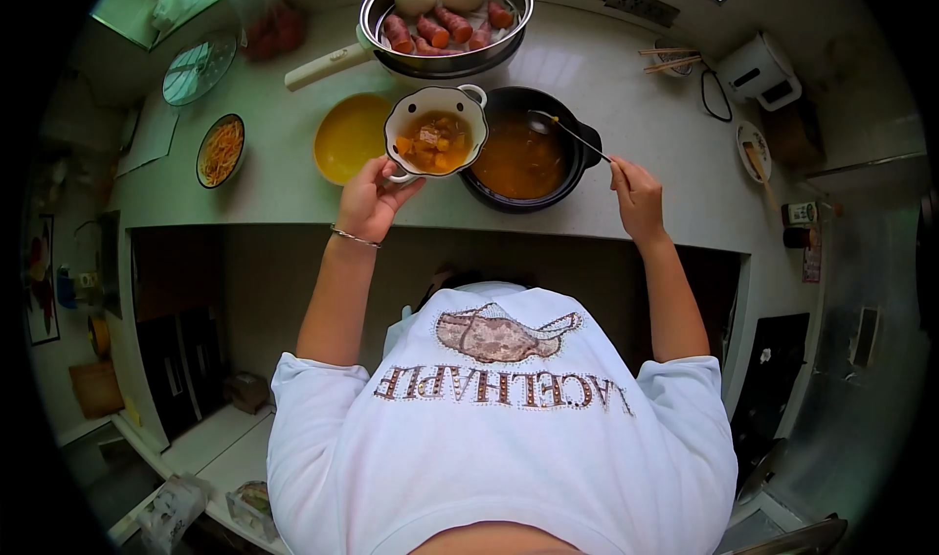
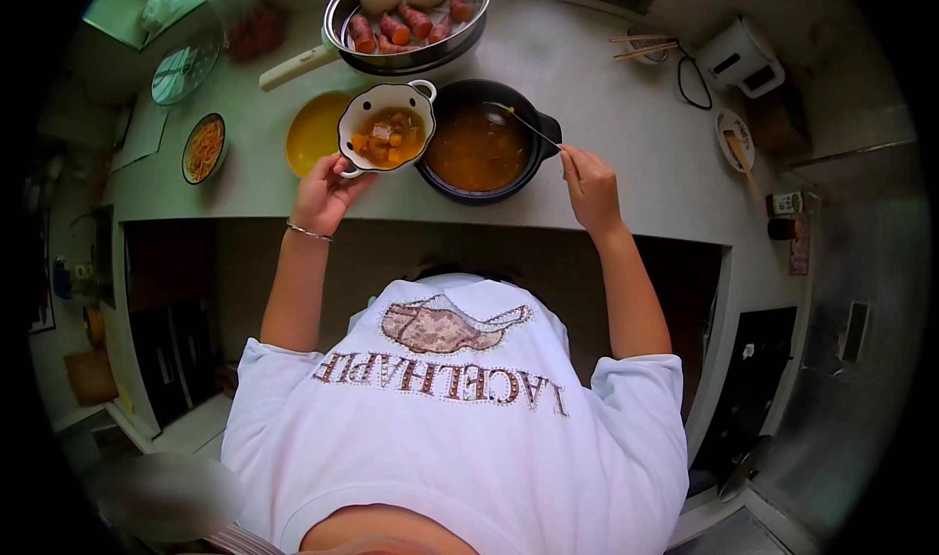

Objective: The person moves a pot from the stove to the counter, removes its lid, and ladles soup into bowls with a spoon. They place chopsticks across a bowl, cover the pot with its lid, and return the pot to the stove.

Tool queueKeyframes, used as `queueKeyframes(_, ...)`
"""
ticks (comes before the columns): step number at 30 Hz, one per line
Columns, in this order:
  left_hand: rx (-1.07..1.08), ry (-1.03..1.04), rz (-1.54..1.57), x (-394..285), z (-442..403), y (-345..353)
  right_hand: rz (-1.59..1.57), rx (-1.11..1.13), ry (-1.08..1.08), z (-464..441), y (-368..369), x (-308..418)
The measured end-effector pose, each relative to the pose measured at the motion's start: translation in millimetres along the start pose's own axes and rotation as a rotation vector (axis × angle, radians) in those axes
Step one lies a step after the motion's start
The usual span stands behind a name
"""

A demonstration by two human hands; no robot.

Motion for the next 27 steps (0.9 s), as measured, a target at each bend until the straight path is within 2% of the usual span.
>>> queueKeyframes(2, 0.001, 0.003, 0.009, -1.5, -1.1, -5.1, 0.028, 0.035, -0.044, -2.0, 17.8, -0.6)
queueKeyframes(4, 0.003, 0.007, 0.017, -3.3, -1.6, -6.5, 0.257, 0.176, -0.074, -1.7, 41.8, -1.5)
queueKeyframes(9, 0.013, 0.001, 0.034, -4.9, 0.4, -3.7, 0.123, 0.163, -0.059, -3.4, 46.4, -18.7)
queueKeyframes(11, 0.011, 0.000, 0.030, -5.9, 1.6, -1.9, 0.003, 0.239, 0.124, -0.7, 50.6, -39.8)
queueKeyframes(12, 0.009, 0.000, 0.025, -6.2, 1.9, -1.9, 0.003, 0.240, 0.125, 0.1, 49.5, -43.1)
queueKeyframes(14, 0.013, -0.002, 0.027, -5.8, 1.5, -3.4, -0.254, 0.328, 0.419, 11.6, 60.6, -72.1)
queueKeyframes(15, 0.017, -0.004, 0.030, -6.3, 1.3, -4.3, -0.255, 0.329, 0.420, 11.5, 61.3, -71.3)
queueKeyframes(17, 0.016, -0.001, 0.027, -6.7, 0.9, -5.5, -0.536, 0.410, 0.702, 27.8, 78.1, -83.1)
queueKeyframes(18, 0.015, 0.002, 0.025, -7.1, 0.9, -6.1, -0.537, 0.409, 0.703, 27.3, 78.6, -80.0)
queueKeyframes(20, 0.019, 0.002, 0.022, -7.4, 0.3, -6.2, -0.730, 0.462, 0.876, 37.7, 92.9, -74.6)
queueKeyframes(27, 0.042, 0.014, -0.005, -9.7, 1.9, -1.4, -0.915, 0.470, 0.985, 54.5, 117.7, -65.4)
Point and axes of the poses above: each hand's wrist, its own z-axis away from the middle knuckle, its own y-axis out of the palm, x = y × z, the point moved 10 cm from there along -z, towards the middle knuckle, and after that the axes turned 5 degrees about z, right-handed, at the moved point
